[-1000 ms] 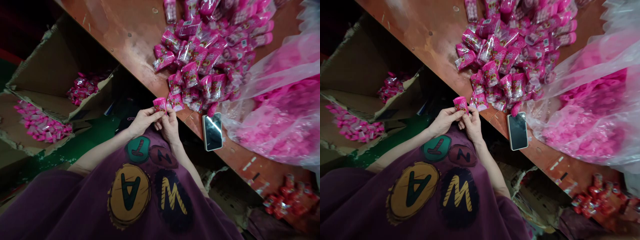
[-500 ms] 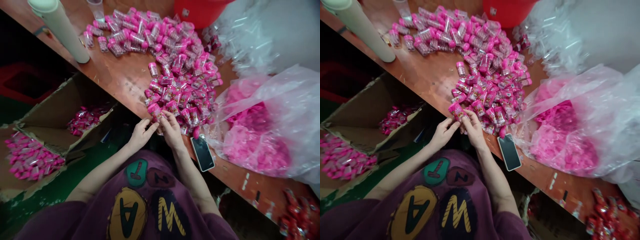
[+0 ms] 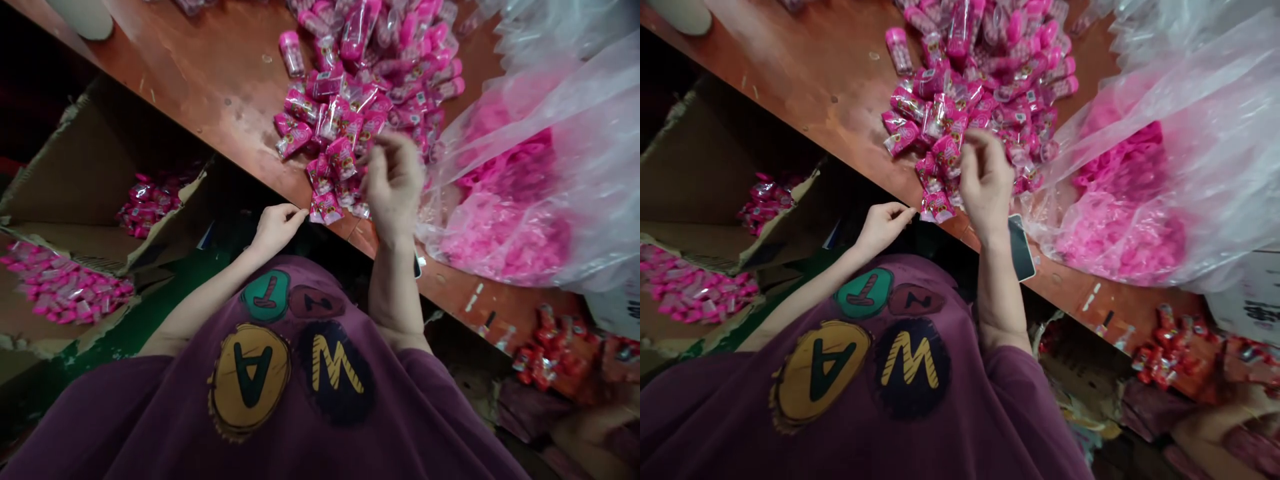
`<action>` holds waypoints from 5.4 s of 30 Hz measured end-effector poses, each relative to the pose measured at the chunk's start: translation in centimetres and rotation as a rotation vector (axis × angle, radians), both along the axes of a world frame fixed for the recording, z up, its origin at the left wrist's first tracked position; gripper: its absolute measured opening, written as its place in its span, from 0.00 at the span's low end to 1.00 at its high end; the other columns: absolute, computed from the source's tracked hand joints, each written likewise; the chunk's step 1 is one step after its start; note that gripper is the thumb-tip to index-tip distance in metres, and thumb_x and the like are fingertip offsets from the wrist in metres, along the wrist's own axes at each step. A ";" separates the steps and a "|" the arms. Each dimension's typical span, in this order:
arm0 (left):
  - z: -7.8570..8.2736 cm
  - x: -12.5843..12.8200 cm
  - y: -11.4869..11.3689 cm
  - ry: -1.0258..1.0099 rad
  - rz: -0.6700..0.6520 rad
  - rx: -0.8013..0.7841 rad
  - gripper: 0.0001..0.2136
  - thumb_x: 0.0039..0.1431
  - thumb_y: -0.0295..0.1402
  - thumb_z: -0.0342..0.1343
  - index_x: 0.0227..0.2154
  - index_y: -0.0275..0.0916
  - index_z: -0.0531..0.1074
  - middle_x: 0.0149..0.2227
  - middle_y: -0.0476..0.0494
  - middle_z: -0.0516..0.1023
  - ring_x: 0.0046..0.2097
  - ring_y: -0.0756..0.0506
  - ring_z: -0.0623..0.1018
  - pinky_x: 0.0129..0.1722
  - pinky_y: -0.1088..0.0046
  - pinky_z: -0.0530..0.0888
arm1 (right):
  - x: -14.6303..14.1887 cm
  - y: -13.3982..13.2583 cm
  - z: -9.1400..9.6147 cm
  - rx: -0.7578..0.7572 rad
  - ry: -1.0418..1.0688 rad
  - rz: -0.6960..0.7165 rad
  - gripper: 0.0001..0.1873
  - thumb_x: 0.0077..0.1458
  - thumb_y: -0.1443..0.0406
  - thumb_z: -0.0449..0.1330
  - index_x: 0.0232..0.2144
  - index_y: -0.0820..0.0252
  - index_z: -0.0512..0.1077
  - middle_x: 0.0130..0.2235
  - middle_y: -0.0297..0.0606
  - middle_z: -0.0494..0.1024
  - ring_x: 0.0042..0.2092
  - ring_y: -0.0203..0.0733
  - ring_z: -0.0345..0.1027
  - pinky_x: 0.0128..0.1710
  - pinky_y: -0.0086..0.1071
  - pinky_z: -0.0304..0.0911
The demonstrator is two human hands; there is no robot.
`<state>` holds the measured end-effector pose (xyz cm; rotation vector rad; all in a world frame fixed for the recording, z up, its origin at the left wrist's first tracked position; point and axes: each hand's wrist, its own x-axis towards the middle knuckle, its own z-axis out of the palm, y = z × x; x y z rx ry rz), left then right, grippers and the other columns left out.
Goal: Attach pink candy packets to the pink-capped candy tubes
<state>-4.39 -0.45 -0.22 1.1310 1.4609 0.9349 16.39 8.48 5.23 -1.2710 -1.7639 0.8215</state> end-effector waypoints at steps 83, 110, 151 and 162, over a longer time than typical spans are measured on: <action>2.7 -7.5 5.0 -0.842 0.685 -0.260 0.18 0.51 0.37 0.77 0.26 0.35 0.72 0.22 0.53 0.72 0.21 0.57 0.67 0.21 0.79 0.59 | -18.6 20.4 -0.5 -0.080 -0.639 0.067 0.15 0.69 0.72 0.57 0.54 0.78 0.72 0.48 0.56 0.81 0.57 0.59 0.77 0.61 0.55 0.66; 4.5 0.2 1.7 -0.713 0.460 -0.312 0.21 0.59 0.47 0.72 0.26 0.37 0.70 0.25 0.52 0.71 0.23 0.57 0.68 0.24 0.77 0.64 | -6.3 -8.4 -2.7 -0.502 0.578 -0.154 0.24 0.65 0.44 0.63 0.57 0.44 0.69 0.36 0.32 0.76 0.26 0.33 0.67 0.21 0.28 0.64; 2.7 1.4 0.3 -0.809 0.148 -0.434 0.20 0.57 0.45 0.74 0.26 0.33 0.74 0.22 0.52 0.69 0.23 0.57 0.65 0.21 0.80 0.56 | -5.1 -10.3 -4.2 -0.397 0.383 -0.013 0.28 0.68 0.51 0.63 0.64 0.46 0.62 0.34 0.33 0.74 0.32 0.39 0.68 0.29 0.33 0.66; 3.2 0.8 0.3 -0.708 0.032 -0.327 0.23 0.56 0.51 0.73 0.26 0.35 0.76 0.23 0.48 0.74 0.24 0.56 0.69 0.23 0.79 0.60 | -5.0 -9.3 -2.9 -0.808 0.864 0.105 0.33 0.62 0.48 0.68 0.60 0.48 0.58 0.32 0.25 0.73 0.20 0.28 0.56 0.17 0.26 0.51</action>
